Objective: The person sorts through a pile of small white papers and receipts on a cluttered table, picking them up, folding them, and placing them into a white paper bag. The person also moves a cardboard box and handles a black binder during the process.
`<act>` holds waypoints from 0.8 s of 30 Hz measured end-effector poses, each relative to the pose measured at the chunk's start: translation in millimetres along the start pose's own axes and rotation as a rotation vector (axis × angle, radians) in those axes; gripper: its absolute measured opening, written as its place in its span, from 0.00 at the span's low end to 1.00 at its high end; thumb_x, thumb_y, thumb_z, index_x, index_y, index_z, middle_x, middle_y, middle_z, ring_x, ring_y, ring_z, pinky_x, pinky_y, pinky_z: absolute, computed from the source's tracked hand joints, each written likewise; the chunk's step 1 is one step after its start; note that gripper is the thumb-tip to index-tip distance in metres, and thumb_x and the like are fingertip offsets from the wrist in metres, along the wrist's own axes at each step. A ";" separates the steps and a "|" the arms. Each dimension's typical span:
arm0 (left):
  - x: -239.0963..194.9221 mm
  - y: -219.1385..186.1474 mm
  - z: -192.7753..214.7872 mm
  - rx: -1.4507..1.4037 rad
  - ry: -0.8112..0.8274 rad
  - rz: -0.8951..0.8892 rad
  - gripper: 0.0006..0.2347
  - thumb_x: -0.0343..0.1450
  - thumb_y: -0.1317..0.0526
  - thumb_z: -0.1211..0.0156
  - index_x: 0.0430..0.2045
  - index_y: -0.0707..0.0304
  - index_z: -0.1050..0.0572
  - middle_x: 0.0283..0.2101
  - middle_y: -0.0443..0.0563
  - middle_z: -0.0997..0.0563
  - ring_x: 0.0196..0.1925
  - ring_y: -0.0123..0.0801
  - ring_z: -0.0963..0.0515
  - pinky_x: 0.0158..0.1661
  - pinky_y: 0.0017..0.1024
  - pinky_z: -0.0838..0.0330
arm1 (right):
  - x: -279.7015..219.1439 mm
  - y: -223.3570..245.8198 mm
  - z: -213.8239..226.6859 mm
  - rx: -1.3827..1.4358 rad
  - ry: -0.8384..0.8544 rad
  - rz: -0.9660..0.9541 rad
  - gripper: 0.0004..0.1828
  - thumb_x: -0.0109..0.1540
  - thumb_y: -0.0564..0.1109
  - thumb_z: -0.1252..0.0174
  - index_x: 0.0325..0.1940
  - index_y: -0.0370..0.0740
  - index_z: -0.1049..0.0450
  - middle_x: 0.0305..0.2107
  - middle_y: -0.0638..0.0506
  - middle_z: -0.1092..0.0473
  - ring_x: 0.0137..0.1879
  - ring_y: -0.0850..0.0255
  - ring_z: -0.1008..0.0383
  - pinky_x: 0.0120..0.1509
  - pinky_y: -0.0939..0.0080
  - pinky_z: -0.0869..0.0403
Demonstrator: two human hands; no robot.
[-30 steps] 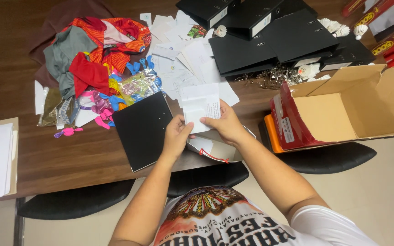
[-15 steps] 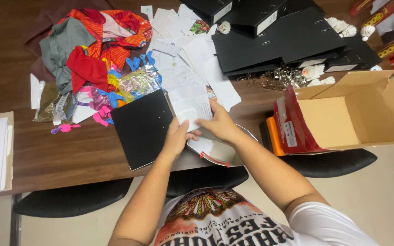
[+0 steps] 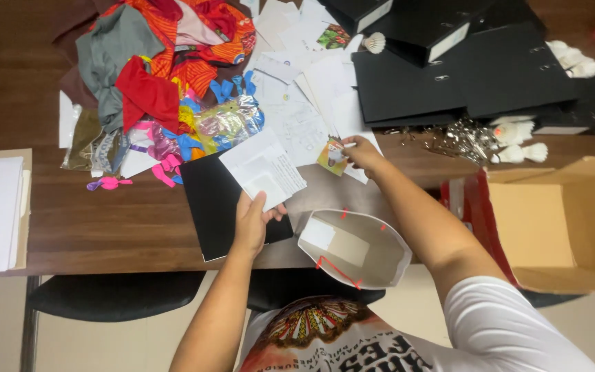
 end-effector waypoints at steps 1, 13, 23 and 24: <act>1.6 0.1 3.4 0.000 -0.013 -0.004 0.12 0.78 0.63 0.58 0.54 0.72 0.36 0.45 0.61 0.21 0.34 0.36 0.22 0.32 0.30 0.28 | 28.0 -22.7 -7.0 -0.005 0.012 -0.001 0.21 0.59 0.39 0.42 0.57 0.44 0.29 0.35 0.53 0.27 0.38 0.65 0.29 0.39 0.63 0.29; 28.7 23.3 35.1 0.024 -0.069 0.044 0.13 0.79 0.61 0.57 0.53 0.72 0.36 0.43 0.61 0.21 0.33 0.35 0.22 0.32 0.30 0.29 | 37.3 64.2 -103.6 -1.278 -0.017 0.308 0.45 0.49 0.38 0.32 0.68 0.58 0.36 0.55 0.46 0.38 0.62 0.48 0.35 0.60 0.49 0.29; 40.7 37.3 36.2 0.015 -0.054 0.079 0.13 0.79 0.61 0.57 0.54 0.71 0.35 0.43 0.60 0.21 0.33 0.36 0.23 0.32 0.30 0.29 | 42.1 63.7 -91.6 -1.334 -0.040 0.555 0.26 0.60 0.45 0.40 0.62 0.40 0.34 0.59 0.45 0.37 0.62 0.48 0.37 0.63 0.46 0.33; 40.5 40.2 36.4 0.017 -0.064 0.088 0.13 0.79 0.61 0.57 0.54 0.71 0.35 0.43 0.60 0.21 0.33 0.35 0.23 0.32 0.30 0.29 | 32.1 60.0 -92.0 -1.298 0.019 0.576 0.21 0.69 0.48 0.46 0.66 0.40 0.34 0.62 0.43 0.36 0.63 0.47 0.36 0.66 0.48 0.34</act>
Point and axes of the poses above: each hand's wrist, its own x-axis towards the middle knuckle, its own z-axis out of the back of the hand, y = z × x, the point moved 10 cm from there along x, towards the middle knuckle
